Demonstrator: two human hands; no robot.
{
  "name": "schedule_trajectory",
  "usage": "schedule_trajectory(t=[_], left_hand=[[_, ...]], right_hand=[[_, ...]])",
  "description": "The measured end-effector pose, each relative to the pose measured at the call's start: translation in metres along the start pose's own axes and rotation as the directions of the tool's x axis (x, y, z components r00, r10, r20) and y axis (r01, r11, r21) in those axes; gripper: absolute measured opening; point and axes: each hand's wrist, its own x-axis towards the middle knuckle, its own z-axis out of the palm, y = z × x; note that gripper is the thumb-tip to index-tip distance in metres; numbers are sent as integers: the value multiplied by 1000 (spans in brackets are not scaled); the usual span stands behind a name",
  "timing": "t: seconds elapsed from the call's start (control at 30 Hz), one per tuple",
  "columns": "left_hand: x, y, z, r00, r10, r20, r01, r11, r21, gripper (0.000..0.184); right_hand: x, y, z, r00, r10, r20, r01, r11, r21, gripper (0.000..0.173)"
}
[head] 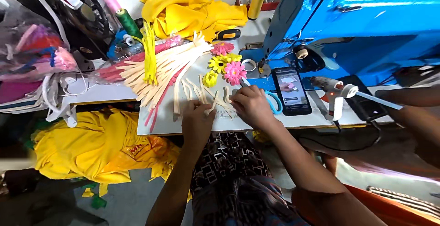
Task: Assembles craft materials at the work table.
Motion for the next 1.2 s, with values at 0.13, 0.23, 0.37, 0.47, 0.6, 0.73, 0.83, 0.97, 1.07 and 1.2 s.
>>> schedule_trajectory(t=[0.13,0.23,0.37,0.47,0.6,0.73,0.83,0.97,1.07,1.2], left_hand=[[2,-3,10,1000,25,-12,-24,996,86,22],[-3,-5,5,998,20,-63,-16,998,60,21],[-12,-1,9,998,7,-59,-4,999,43,27],[-13,1,17,1000,-11,-11,12,995,104,33],[-12,-5,22,999,-12,-39,17,992,125,29],[-8,-5,20,998,3,-57,5,991,136,26],[-2,1,16,996,34,-86,-23,991,134,21],[2,14,5,999,-4,-39,5,1000,24,19],[-2,18,-4,989,-132,73,139,985,-104,24],[-19,13,-11,975,-213,68,223,909,-351,25]], right_hand=[[1,0,-4,999,45,1,-45,999,-13,18],[-7,-6,-15,992,109,-58,-106,993,59,14],[-13,-16,-10,996,94,2,-94,994,60,16],[-9,-18,5,994,103,23,-104,994,40,14],[-2,-20,4,986,165,3,-164,978,131,14],[4,-21,-10,974,227,5,-221,943,248,14],[7,-24,-12,977,208,38,-210,945,252,14],[14,-29,-6,975,213,55,-220,944,247,15],[19,-39,5,961,252,111,-267,951,154,16],[19,-57,10,911,339,235,-364,928,74,17]])
